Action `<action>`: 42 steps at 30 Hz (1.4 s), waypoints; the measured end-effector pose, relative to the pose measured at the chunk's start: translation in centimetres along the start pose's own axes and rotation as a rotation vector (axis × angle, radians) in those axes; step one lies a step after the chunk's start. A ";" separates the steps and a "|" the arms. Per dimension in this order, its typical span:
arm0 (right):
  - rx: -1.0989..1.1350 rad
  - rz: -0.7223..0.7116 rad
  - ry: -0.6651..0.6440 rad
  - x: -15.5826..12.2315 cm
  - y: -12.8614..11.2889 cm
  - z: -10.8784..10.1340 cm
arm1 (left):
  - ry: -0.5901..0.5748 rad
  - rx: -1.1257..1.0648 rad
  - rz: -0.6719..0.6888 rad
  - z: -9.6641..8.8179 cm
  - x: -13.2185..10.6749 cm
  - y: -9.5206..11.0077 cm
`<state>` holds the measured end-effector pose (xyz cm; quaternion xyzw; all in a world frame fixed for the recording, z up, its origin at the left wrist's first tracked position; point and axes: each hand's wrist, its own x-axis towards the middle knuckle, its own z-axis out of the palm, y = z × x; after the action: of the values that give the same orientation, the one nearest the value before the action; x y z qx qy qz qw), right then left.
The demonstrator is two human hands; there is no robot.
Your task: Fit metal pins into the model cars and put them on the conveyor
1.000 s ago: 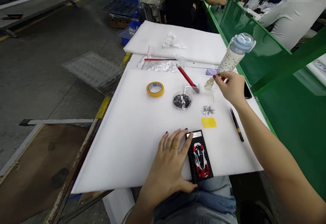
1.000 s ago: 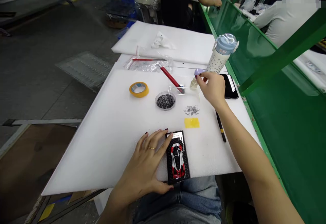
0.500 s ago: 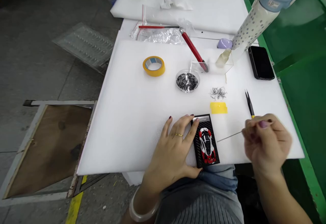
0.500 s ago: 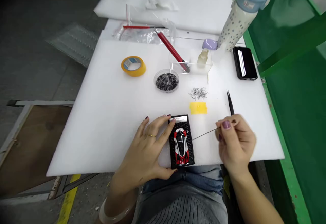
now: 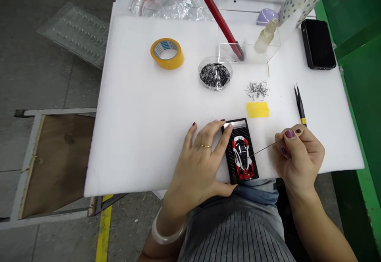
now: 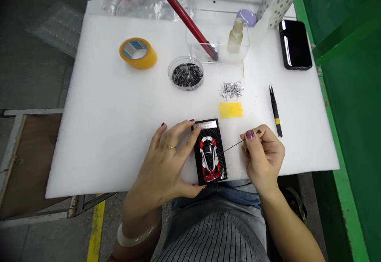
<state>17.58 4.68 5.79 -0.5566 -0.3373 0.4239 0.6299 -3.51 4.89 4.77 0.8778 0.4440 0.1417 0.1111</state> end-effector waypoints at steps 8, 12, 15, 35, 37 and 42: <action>-0.007 -0.001 0.004 -0.2 0.0 0.0 | 0.002 -0.021 0.004 0.1 0.0 -0.1; 0.013 -0.092 0.077 0.8 -1.1 -0.3 | -0.001 -0.017 0.003 0.1 -0.1 -0.1; -0.139 -0.418 0.116 4.3 -2.9 -0.4 | 0.011 -0.012 0.006 0.2 -0.1 -0.1; -1.129 -0.594 -0.216 17.2 -9.3 4.1 | 0.081 0.059 0.059 0.3 0.0 0.0; -1.309 -0.524 -0.214 16.4 -9.7 2.4 | 0.087 0.054 0.061 0.3 0.0 -0.1; -1.785 -0.131 -0.378 12.8 -8.2 -3.5 | 0.071 0.045 0.056 0.4 0.1 -0.2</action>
<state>27.29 14.69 12.75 -0.7380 -0.6683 0.0533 -0.0771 -3.41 5.06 4.35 0.8865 0.4260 0.1659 0.0717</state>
